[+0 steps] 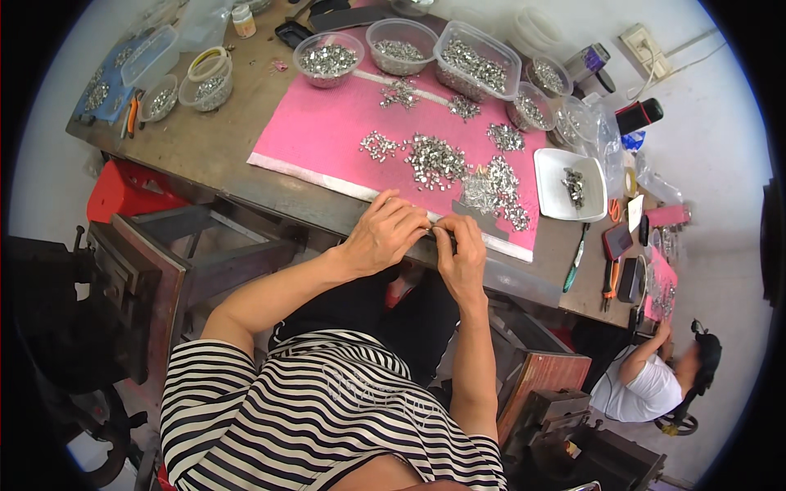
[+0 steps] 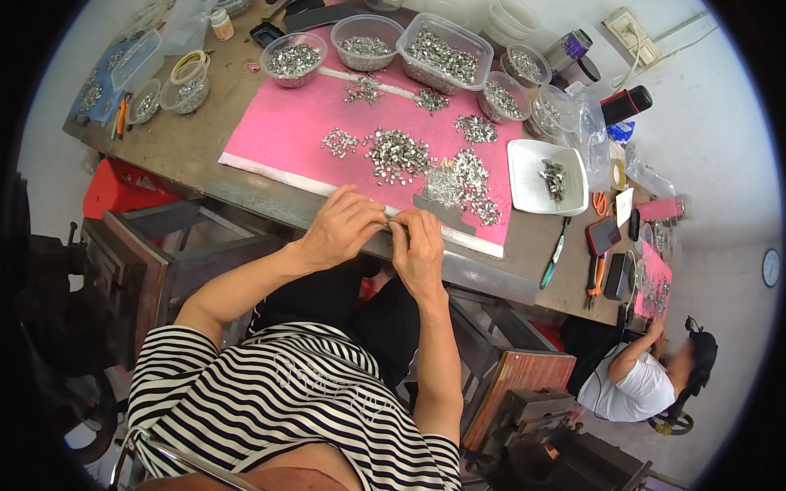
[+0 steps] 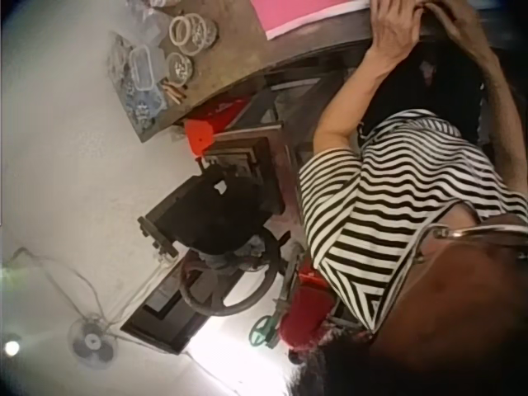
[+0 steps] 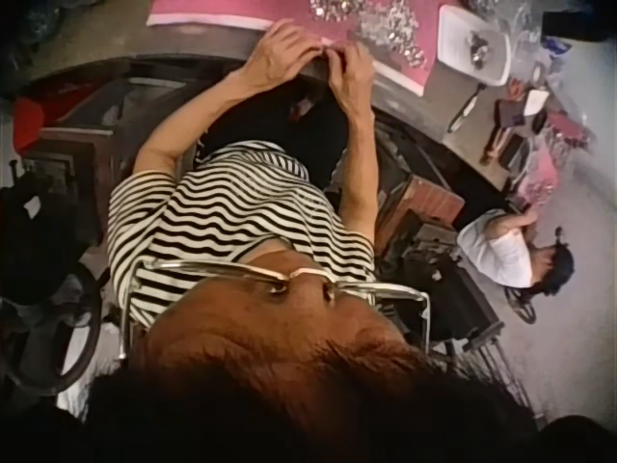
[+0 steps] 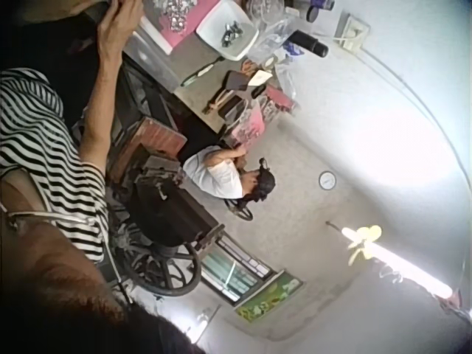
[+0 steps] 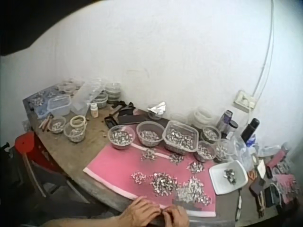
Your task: The person repeatedly arranges small metal pieces into a metal holder on a workbench, inserts the holder into a manual press machine, and turns the wheel to press the pieces.
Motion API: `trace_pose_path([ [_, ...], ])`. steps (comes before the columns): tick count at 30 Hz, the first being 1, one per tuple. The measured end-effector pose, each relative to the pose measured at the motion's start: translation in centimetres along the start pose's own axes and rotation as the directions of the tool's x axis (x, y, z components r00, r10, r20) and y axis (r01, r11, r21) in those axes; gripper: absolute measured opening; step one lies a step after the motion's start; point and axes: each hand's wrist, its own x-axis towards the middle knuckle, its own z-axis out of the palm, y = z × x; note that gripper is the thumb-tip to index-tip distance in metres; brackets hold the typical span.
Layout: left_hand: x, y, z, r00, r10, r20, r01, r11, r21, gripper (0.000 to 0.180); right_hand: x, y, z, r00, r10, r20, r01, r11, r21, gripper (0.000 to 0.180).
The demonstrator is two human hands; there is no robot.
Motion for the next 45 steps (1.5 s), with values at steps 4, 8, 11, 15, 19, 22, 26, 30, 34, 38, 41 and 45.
trace_pose_path([
  [4,-0.4,0.1,-0.2,0.999,-0.036,0.022,0.037,0.999,-0.037,0.033,-0.2,0.2,0.1,1.0,0.003,0.001,-0.003,1.0,0.022,0.011],
  [8,-0.5,0.0,0.0,0.999,-0.047,0.024,0.048,0.998,-0.051,0.04,-0.3,0.1,0.2,0.999,-0.049,-0.011,0.049,0.998,-0.045,0.011],
  [11,-0.5,0.0,0.0,0.999,-0.047,0.016,0.048,0.998,-0.043,0.042,-0.3,0.1,0.3,0.999,-0.044,-0.015,0.043,0.997,-0.06,0.011],
  [15,-0.5,0.1,0.0,0.999,-0.05,0.002,0.05,0.997,-0.056,0.041,-0.5,0.2,0.2,0.999,0.046,-0.011,-0.045,0.998,0.049,0.011],
  [19,-0.8,0.1,0.2,0.998,-0.06,-0.003,0.06,0.997,-0.051,0.041,-0.4,0.1,0.7,1.0,-0.007,-0.02,0.007,1.0,-0.002,0.011],
  [22,-0.8,0.2,0.3,0.998,-0.058,-0.015,0.056,0.996,-0.074,0.041,-0.7,0.3,0.8,0.999,-0.028,-0.04,0.027,0.999,-0.044,0.011],
  [26,-0.8,0.1,0.5,0.997,-0.068,-0.023,0.066,0.995,-0.08,0.041,-0.6,0.3,0.8,0.998,-0.034,-0.055,0.031,0.998,-0.049,0.012],
  [30,-0.7,-0.4,0.7,0.997,-0.068,-0.025,0.066,0.995,-0.08,0.041,-0.4,0.4,0.8,0.985,-0.173,-0.016,0.166,0.962,-0.215,0.016],
  [34,-0.1,-0.8,0.4,0.998,-0.054,-0.026,0.052,0.996,-0.071,0.04,-0.7,0.2,1.0,0.975,-0.223,-0.022,0.206,0.932,-0.298,0.02],
  [38,-0.5,0.0,-0.7,0.998,-0.054,-0.021,0.054,0.999,-0.003,0.04,-1.4,0.0,0.5,0.992,-0.096,-0.082,0.091,0.994,-0.063,0.025],
  [41,-1.1,-0.4,-0.5,0.993,-0.11,0.035,0.113,0.987,-0.112,0.042,-2.5,0.9,0.1,0.965,0.12,-0.234,-0.115,0.993,0.031,0.034],
  [45,4.9,-5.7,-5.0,0.985,-0.035,-0.168,0.045,0.997,0.057,0.027,-3.5,1.8,0.2,0.912,0.24,-0.334,-0.209,0.97,0.126,0.025],
])
